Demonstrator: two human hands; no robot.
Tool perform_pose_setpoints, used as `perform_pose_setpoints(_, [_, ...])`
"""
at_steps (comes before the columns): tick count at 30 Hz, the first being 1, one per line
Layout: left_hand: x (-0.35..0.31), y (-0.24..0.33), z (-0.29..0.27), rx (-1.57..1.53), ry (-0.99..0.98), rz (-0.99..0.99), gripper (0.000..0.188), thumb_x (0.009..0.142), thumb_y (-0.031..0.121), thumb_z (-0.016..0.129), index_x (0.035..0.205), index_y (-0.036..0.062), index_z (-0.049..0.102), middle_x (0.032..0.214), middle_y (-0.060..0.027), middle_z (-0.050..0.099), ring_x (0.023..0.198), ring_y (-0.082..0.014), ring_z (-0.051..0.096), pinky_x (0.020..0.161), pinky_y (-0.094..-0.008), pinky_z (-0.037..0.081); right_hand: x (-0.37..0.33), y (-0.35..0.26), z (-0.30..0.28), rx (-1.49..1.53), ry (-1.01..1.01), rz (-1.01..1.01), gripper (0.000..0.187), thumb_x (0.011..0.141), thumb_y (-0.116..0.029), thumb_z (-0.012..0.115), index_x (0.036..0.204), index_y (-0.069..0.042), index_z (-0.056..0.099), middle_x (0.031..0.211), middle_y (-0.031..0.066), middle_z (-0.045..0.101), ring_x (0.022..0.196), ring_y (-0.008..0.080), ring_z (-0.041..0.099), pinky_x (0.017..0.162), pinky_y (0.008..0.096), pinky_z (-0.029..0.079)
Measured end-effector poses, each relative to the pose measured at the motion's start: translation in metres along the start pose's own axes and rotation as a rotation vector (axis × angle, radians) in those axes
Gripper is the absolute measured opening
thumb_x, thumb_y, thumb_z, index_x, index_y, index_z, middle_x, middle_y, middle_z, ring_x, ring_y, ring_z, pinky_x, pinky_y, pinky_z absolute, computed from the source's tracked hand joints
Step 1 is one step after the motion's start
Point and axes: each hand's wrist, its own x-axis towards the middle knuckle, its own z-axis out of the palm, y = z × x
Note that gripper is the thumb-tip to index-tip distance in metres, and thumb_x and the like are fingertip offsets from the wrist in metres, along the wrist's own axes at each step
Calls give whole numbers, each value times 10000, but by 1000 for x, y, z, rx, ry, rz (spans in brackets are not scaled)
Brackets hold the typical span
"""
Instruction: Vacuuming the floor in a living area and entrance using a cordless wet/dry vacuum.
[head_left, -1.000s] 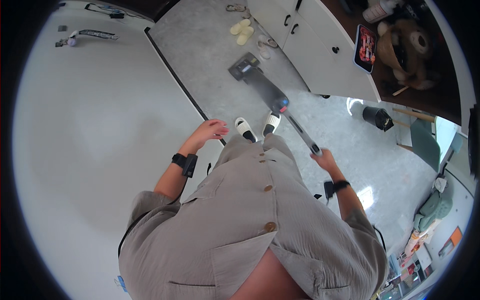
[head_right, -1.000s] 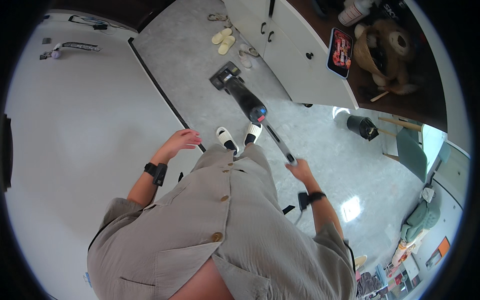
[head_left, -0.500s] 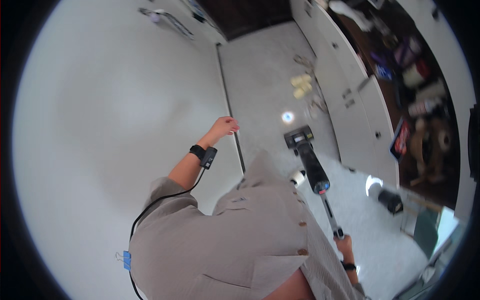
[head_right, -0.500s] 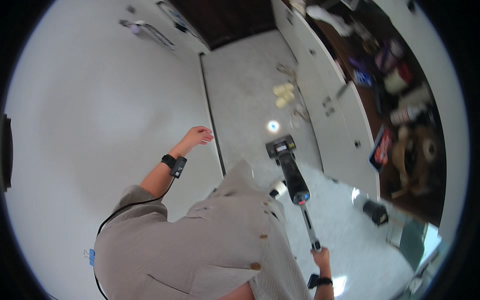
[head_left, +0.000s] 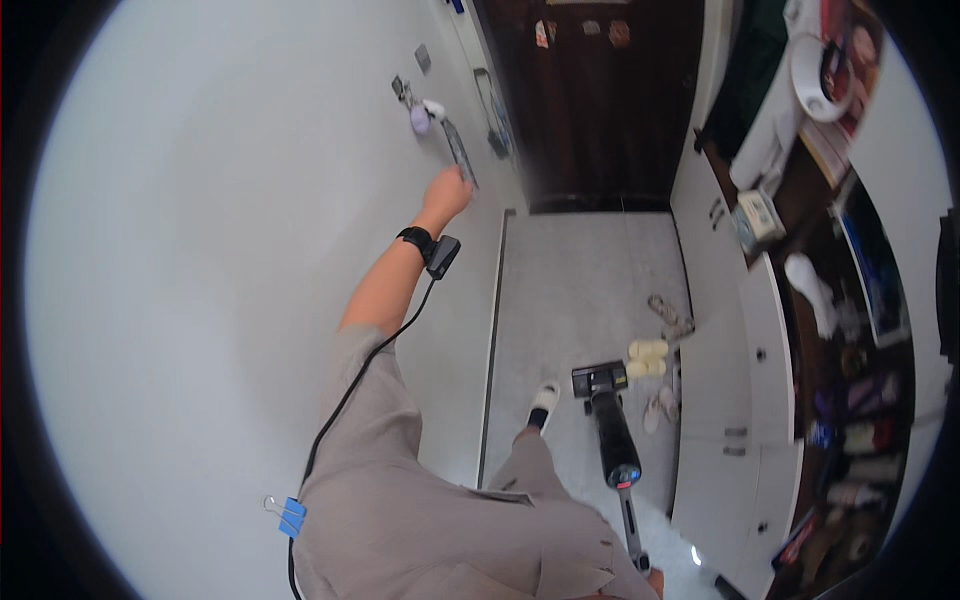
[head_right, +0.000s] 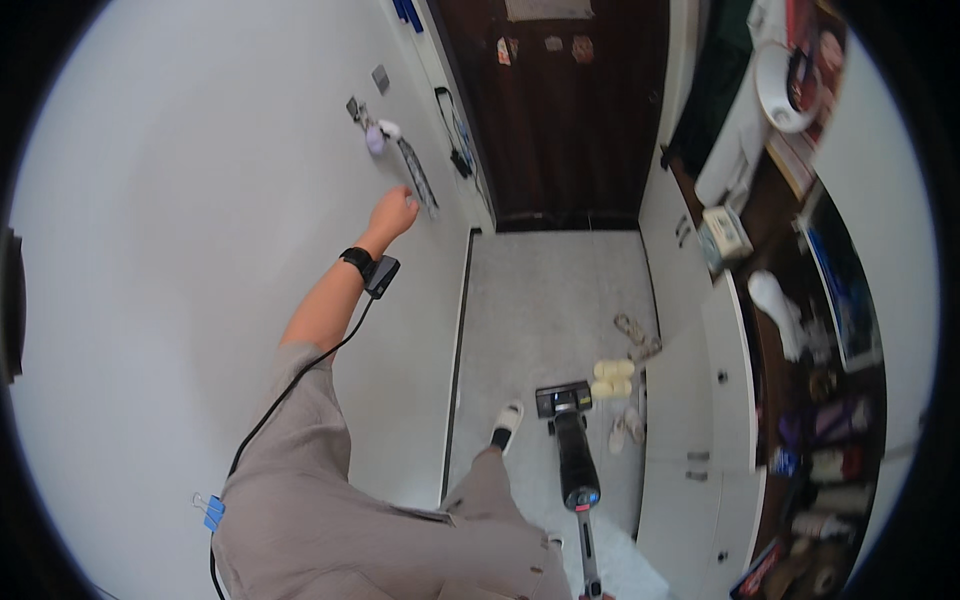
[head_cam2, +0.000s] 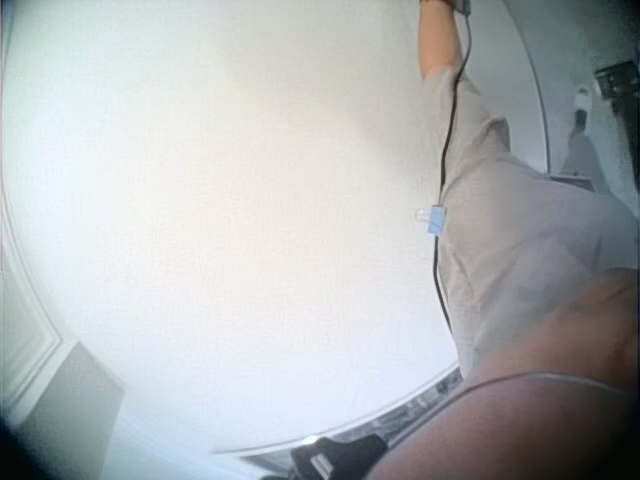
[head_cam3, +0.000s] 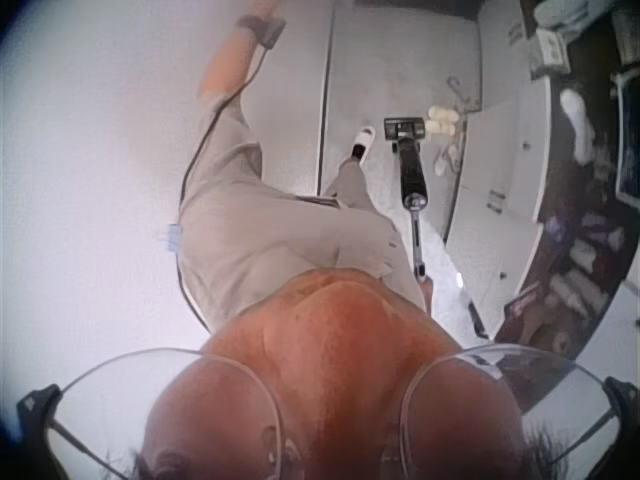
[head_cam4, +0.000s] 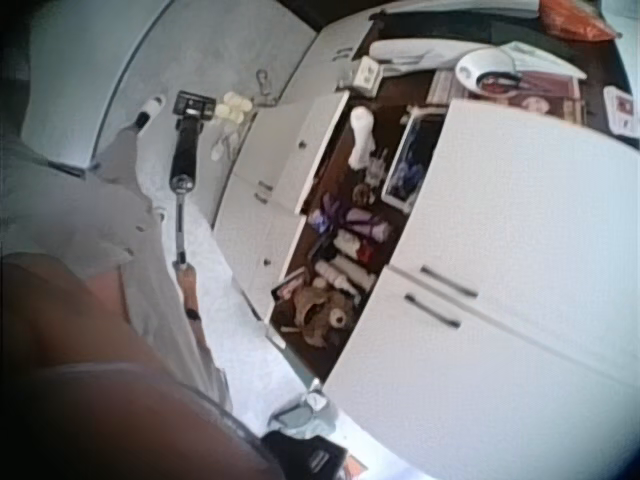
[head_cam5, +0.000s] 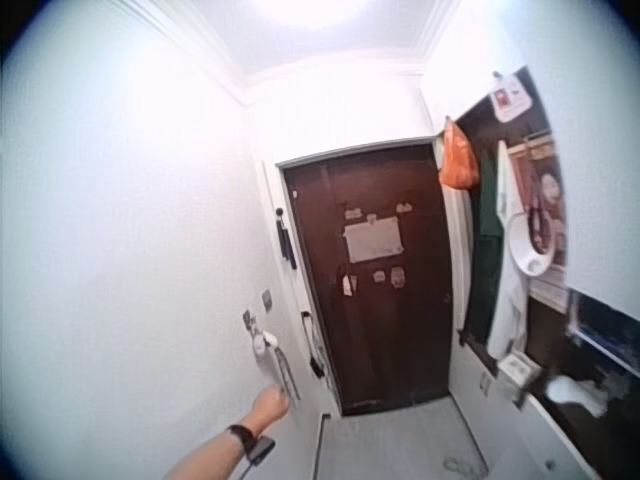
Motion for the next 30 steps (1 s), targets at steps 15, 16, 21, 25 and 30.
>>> perform_pose_setpoints(15, [456,-128,47,978,286,87,467,982,243,405,1348,-4,558,1467,-204,480,1444,-355,320,1204,-554,121,140,-454,-28,38,-39,100,308,791,-272,794,790,25,712,659,131,680,624,180,647,580,392,491])
perform_pose_setpoints(16, [466,-129,44,1031,269,89,496,992,255,388,1392,-3,529,1508,-200,447,1472,-351,286,1215,-564,81,142,-463,-27,44,-38,108,308,790,-272,795,789,25,712,659,130,680,622,182,647,578,392,491])
perform_pose_setpoints(21, [498,-121,23,1099,190,17,487,1001,258,387,1398,8,518,1466,-207,488,1459,-356,307,1212,-573,69,141,-472,-20,50,-50,159,309,789,-275,799,789,22,710,654,129,678,612,190,647,571,391,490])
perform_pose_setpoints(25, [489,-112,50,983,267,72,492,979,304,463,1361,5,543,1399,-210,536,1439,-361,331,1201,-579,98,120,-443,-15,69,-70,194,310,788,-277,802,789,20,709,651,128,677,604,196,647,566,391,489])
perform_pose_setpoints(30, [384,-54,161,462,127,459,458,901,319,591,1224,-4,618,1275,-218,602,1297,-385,479,1107,-550,321,82,-366,2,89,-98,200,312,787,-279,806,788,17,707,647,126,675,595,204,647,559,390,489])
